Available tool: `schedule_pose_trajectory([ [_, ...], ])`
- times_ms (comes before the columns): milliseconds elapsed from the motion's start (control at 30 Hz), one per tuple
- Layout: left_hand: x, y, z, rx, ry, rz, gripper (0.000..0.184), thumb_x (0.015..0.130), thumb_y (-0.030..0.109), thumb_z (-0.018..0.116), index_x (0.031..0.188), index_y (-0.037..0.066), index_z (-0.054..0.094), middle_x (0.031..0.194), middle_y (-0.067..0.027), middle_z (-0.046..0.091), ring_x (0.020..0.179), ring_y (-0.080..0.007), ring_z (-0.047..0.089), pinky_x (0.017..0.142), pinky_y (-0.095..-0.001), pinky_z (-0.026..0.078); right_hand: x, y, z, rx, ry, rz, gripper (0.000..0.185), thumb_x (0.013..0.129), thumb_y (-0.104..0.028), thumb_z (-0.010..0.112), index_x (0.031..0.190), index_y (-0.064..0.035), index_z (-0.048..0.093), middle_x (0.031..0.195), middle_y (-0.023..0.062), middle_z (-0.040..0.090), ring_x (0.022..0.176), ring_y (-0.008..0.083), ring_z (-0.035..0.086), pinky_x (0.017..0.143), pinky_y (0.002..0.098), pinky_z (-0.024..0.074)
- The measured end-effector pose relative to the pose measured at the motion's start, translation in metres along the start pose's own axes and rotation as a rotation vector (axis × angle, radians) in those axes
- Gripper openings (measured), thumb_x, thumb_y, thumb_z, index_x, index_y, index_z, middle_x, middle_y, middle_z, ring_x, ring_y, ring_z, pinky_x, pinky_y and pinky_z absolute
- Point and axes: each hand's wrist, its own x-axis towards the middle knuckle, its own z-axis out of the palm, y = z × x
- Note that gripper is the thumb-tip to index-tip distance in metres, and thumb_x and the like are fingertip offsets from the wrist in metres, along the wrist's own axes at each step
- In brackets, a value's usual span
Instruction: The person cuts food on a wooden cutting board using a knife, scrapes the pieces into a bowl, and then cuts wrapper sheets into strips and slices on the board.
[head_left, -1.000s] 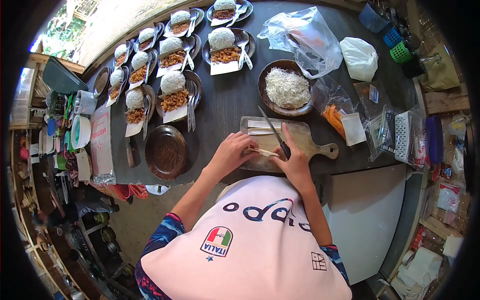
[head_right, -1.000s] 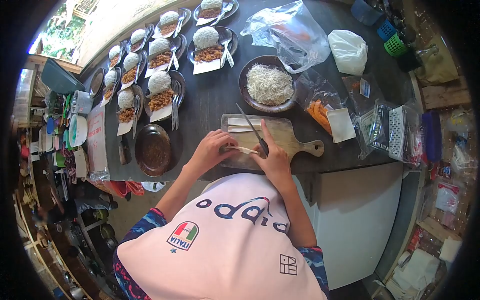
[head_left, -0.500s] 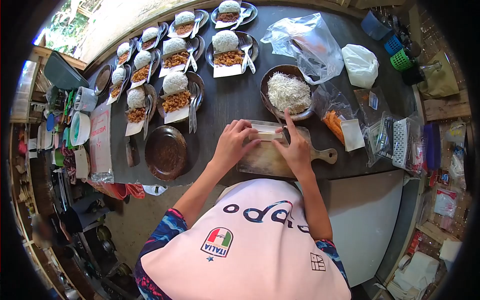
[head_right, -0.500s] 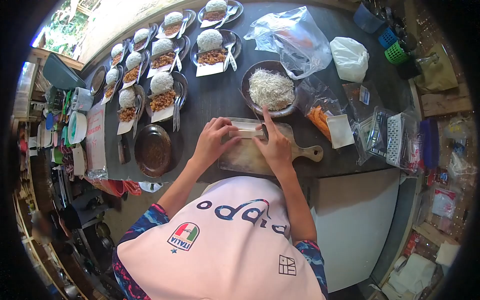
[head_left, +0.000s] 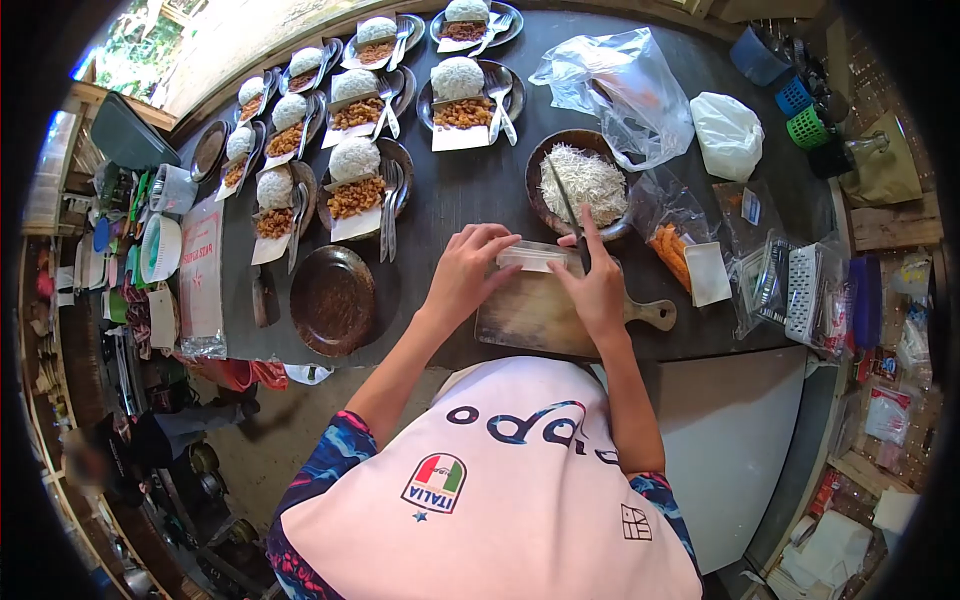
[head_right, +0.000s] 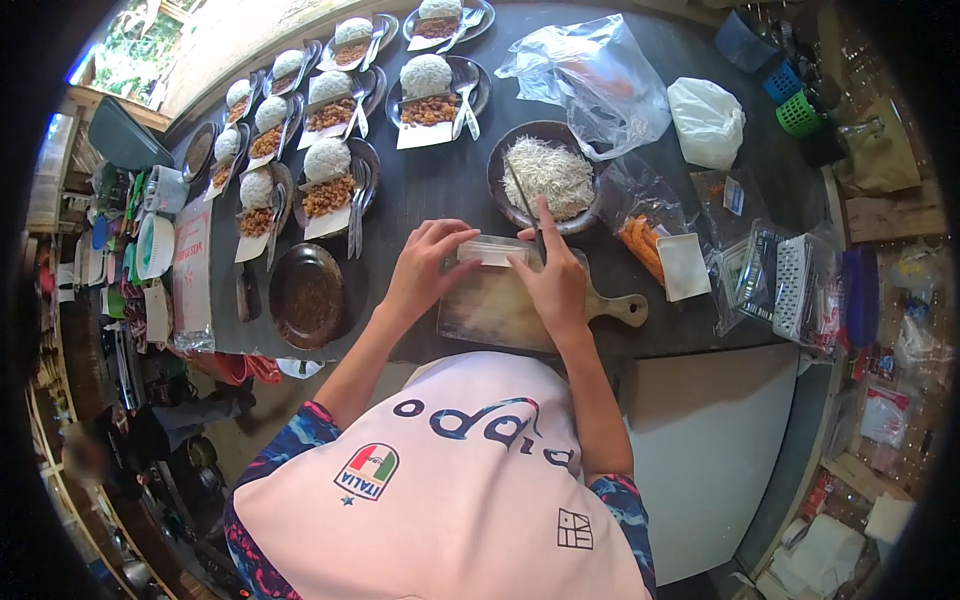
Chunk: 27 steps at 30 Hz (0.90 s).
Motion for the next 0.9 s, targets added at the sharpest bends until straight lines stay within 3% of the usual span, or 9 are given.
schedule_pose_trajectory([
  [267,0.001,0.004,0.013,0.06,-0.042,0.136,0.03,0.088,0.025,0.08,0.115,0.014,0.076,0.129,-0.0057,0.066,0.123,-0.0295,0.061,0.105,-0.0434,0.048,-0.021,0.004,-0.013,-0.093,0.023,0.001,0.11,0.078,-0.017,0.089,0.169,-0.0232,0.026,0.107,0.0002,0.078,0.102,0.0305,0.074,0.089,0.0432,0.0585],
  [567,0.0,0.0,0.022,0.126,-0.023,0.195,0.026,0.088,0.024,0.08,0.114,0.021,0.079,0.136,-0.0056,0.064,0.127,-0.0285,0.059,0.107,-0.0441,0.048,-0.032,0.005,-0.013,-0.028,0.031,0.052,0.111,0.079,-0.016,0.088,0.169,-0.0224,0.024,0.098,-0.0007,0.078,0.092,0.0293,0.075,0.085,0.0423,0.0593],
  [633,-0.001,0.001,0.023,0.134,-0.013,0.19,0.031,0.086,0.024,0.081,0.117,0.024,0.078,0.138,-0.0036,0.064,0.129,-0.0278,0.06,0.108,-0.0443,0.048,-0.031,0.006,-0.008,-0.044,0.044,0.069,0.111,0.079,-0.019,0.088,0.169,-0.0236,0.023,0.098,0.0037,0.078,0.091,0.032,0.075,0.083,0.0438,0.0595],
  [900,-0.008,0.007,0.028,0.114,0.005,0.173,0.035,0.085,0.021,0.081,0.12,0.02,0.077,0.141,-0.005,0.063,0.132,-0.0287,0.058,0.11,-0.0445,0.047,-0.027,0.023,0.006,-0.099,0.044,0.101,0.112,0.078,-0.027,0.089,0.169,-0.0295,0.023,0.1,0.0223,0.076,0.09,0.0418,0.074,0.079,0.0506,0.0592],
])
